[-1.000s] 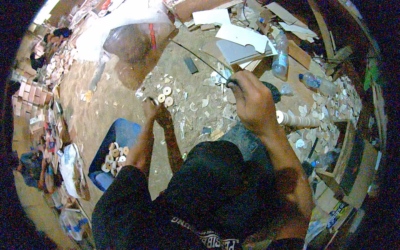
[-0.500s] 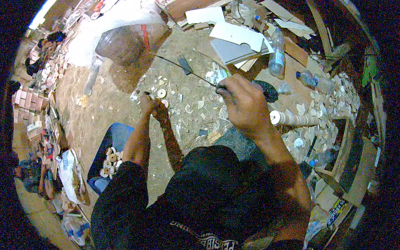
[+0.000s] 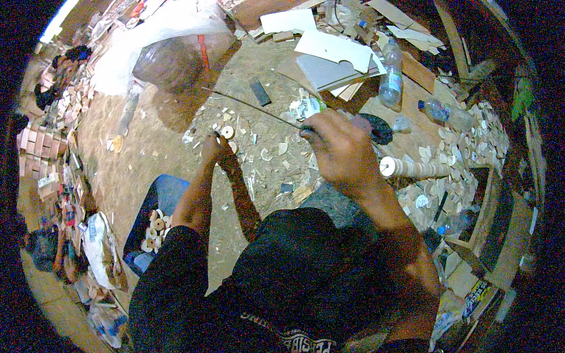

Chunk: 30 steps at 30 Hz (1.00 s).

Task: The person sits on the floor and threads small wooden discs onto a metal rod, stacking them into a cylindrical shape. They then use a brush to apply a dark substance to the assembled stack.

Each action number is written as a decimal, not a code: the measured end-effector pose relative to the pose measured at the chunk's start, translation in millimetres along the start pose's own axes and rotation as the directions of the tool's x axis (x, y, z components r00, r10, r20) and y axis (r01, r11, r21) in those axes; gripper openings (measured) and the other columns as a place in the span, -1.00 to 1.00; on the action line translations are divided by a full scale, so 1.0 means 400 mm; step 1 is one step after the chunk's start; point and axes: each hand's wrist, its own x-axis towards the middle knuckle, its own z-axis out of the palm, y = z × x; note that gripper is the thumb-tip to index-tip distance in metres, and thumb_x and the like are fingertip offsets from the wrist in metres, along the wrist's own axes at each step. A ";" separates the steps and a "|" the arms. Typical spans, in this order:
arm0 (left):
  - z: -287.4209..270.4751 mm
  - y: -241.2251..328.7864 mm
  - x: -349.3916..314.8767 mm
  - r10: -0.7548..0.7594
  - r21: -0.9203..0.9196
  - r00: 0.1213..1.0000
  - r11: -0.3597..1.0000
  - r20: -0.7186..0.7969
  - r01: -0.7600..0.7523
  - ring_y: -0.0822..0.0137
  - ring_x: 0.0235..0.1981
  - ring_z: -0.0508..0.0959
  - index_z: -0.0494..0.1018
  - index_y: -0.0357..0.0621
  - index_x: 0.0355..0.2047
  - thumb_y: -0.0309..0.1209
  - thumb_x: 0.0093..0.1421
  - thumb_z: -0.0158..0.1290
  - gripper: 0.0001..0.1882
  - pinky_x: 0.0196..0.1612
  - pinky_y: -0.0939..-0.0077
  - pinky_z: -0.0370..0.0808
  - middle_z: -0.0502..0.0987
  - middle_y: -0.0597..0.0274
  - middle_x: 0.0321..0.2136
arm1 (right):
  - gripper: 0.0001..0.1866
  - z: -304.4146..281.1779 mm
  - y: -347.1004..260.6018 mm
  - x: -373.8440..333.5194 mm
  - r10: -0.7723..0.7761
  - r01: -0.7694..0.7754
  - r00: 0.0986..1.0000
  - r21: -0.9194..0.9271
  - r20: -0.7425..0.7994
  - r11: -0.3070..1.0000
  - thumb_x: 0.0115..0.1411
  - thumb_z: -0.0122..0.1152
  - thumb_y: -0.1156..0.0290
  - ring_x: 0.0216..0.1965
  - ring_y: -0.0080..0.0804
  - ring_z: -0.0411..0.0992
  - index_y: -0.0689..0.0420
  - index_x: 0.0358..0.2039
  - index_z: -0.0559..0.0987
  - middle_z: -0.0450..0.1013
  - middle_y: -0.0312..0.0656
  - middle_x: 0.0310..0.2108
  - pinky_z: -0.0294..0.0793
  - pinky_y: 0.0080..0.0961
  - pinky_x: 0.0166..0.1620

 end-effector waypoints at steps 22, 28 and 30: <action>0.055 0.049 0.063 0.176 0.143 0.984 0.975 -0.032 -0.170 -0.10 -0.15 0.48 0.43 -0.02 -0.06 -0.30 -0.01 0.18 -0.55 -0.15 0.07 0.47 0.44 -0.07 -0.18 | -0.92 0.025 0.012 0.002 -0.012 0.011 1.000 0.059 0.004 0.998 0.07 0.18 0.59 -0.34 -0.07 0.42 0.27 -0.39 0.49 0.42 -0.03 -0.43 0.40 -0.32 -0.23; 0.002 0.062 0.071 0.160 -0.058 0.973 0.983 -0.165 -0.171 -0.09 -0.26 0.52 0.46 -0.05 -0.09 -0.27 -0.01 0.19 -0.57 -0.19 0.09 0.48 0.46 -0.09 -0.27 | -0.92 0.030 0.015 0.004 -0.022 0.022 1.000 0.045 0.005 0.999 0.07 0.18 0.57 -0.35 -0.05 0.41 0.26 -0.40 0.48 0.41 -0.04 -0.44 0.38 -0.31 -0.25; -0.018 0.056 0.053 0.340 0.038 0.939 0.940 -0.056 -0.338 -0.09 -0.25 0.51 0.47 -0.02 -0.10 -0.26 0.01 0.17 -0.60 -0.18 0.11 0.48 0.47 -0.06 -0.27 | -0.92 0.029 0.019 0.003 -0.013 0.012 1.000 0.043 0.019 0.999 0.07 0.19 0.57 -0.35 -0.05 0.41 0.26 -0.40 0.48 0.41 -0.04 -0.43 0.37 -0.31 -0.25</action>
